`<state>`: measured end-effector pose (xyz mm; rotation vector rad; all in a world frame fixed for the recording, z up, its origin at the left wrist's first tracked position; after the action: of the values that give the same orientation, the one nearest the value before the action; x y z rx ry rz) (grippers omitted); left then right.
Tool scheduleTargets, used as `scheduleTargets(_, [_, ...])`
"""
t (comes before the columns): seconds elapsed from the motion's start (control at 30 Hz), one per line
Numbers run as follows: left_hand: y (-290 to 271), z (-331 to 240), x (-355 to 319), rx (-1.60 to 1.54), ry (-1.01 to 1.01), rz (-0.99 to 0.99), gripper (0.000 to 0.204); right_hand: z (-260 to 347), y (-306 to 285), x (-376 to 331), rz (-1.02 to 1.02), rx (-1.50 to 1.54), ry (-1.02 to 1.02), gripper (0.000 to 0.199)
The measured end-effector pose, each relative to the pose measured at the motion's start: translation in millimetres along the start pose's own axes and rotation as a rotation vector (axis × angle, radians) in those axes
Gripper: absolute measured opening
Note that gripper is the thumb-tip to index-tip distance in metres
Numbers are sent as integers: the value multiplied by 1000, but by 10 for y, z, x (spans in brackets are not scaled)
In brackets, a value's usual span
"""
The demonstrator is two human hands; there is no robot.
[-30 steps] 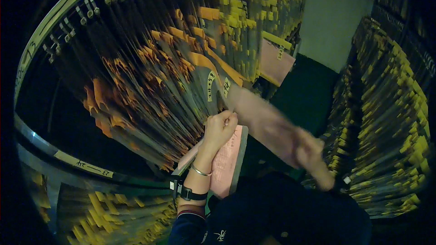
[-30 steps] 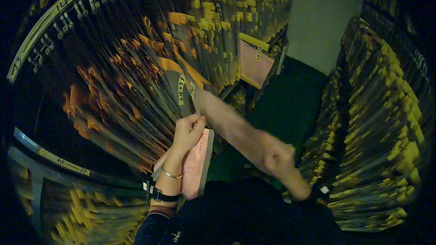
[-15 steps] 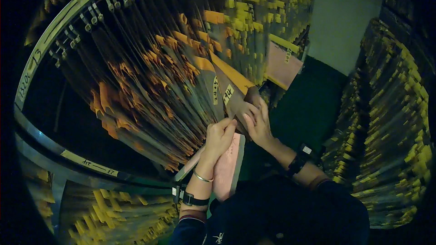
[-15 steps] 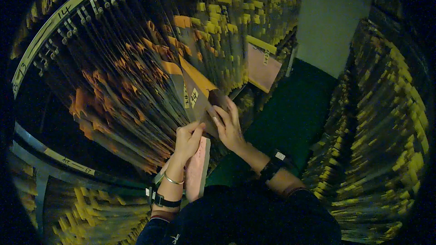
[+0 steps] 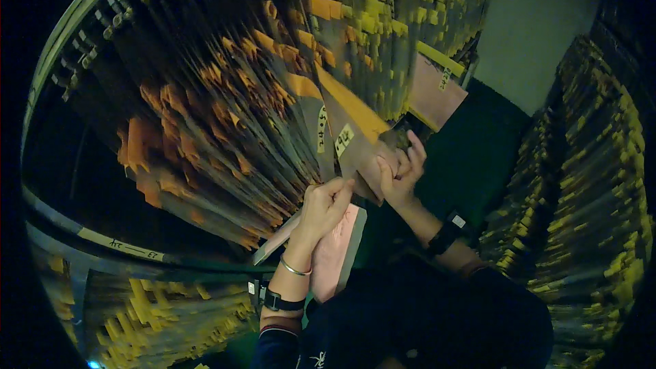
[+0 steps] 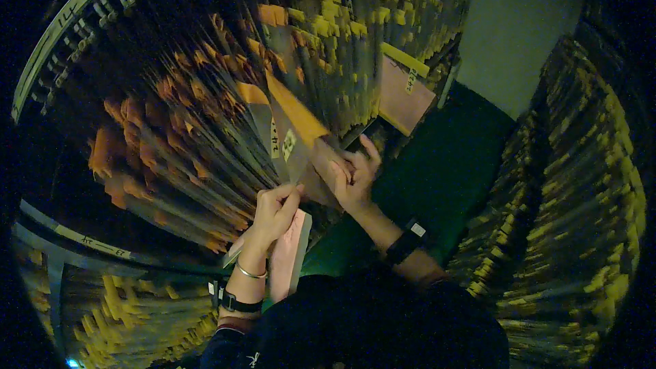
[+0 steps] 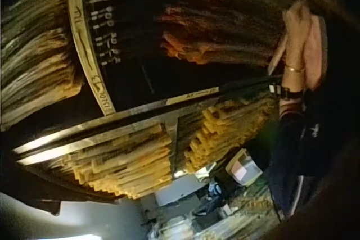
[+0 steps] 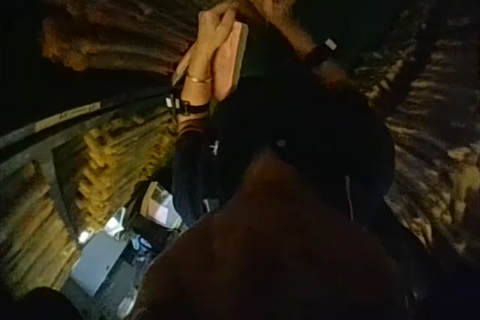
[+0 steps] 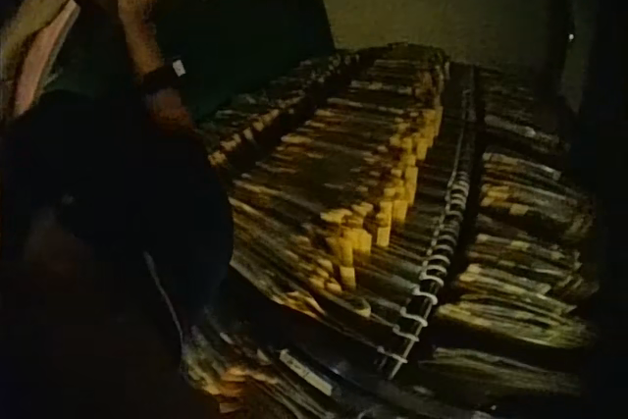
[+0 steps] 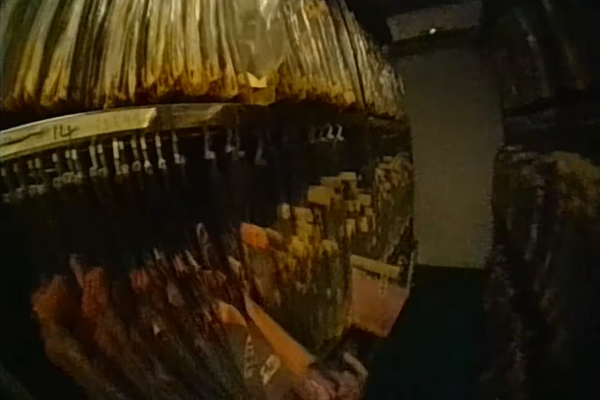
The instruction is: Sorting through hanging yellow folders containing screen printing plates and checking production cards.
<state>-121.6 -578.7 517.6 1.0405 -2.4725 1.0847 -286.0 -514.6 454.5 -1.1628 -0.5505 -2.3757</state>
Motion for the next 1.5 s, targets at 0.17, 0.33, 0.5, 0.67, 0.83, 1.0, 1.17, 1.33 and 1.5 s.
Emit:
scheduleTargets(0.17, [175,3,114,72,-25,-18,38,-117,93,56,116,-183,439,30])
scheduleTargets(0.33, [496,-325,482,357,26,-12,54,-335,-71,105,666,-346,450,47])
scheduleTargets(0.5, [770,-305,667,507,-45,10,39,-381,-492,294,1046,-177,241,73])
scheduleTargets(0.67, [807,-261,688,460,-123,35,31,-1273,-1441,946,-135,-515,443,91])
scheduleTargets(0.83, [848,-271,719,458,-110,14,31,-2443,-1408,1054,118,-176,754,46])
scheduleTargets(1.0, [834,-227,670,450,-58,24,34,-2361,-1308,1049,1,-626,467,48])
scheduleTargets(1.17, [724,-222,564,424,29,-8,31,-1356,-1983,802,-6,-706,480,46])
scheduleTargets(1.33, [829,-642,553,267,209,246,24,49,-3001,621,-69,-677,593,24])
scheduleTargets(1.5, [1528,-1103,429,-48,476,533,22,1129,-2362,520,140,-932,512,23])
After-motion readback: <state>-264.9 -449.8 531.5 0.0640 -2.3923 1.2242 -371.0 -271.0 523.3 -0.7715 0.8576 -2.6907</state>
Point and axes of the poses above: each hand's wrist, its own x-axis towards the middle knuckle, its own y-axis out of the palm, z = x × y, the point moved 3 cm from there along x, towards the middle knuckle, and after that the axes turned 8 degrees about y, right-handed, at the moved point
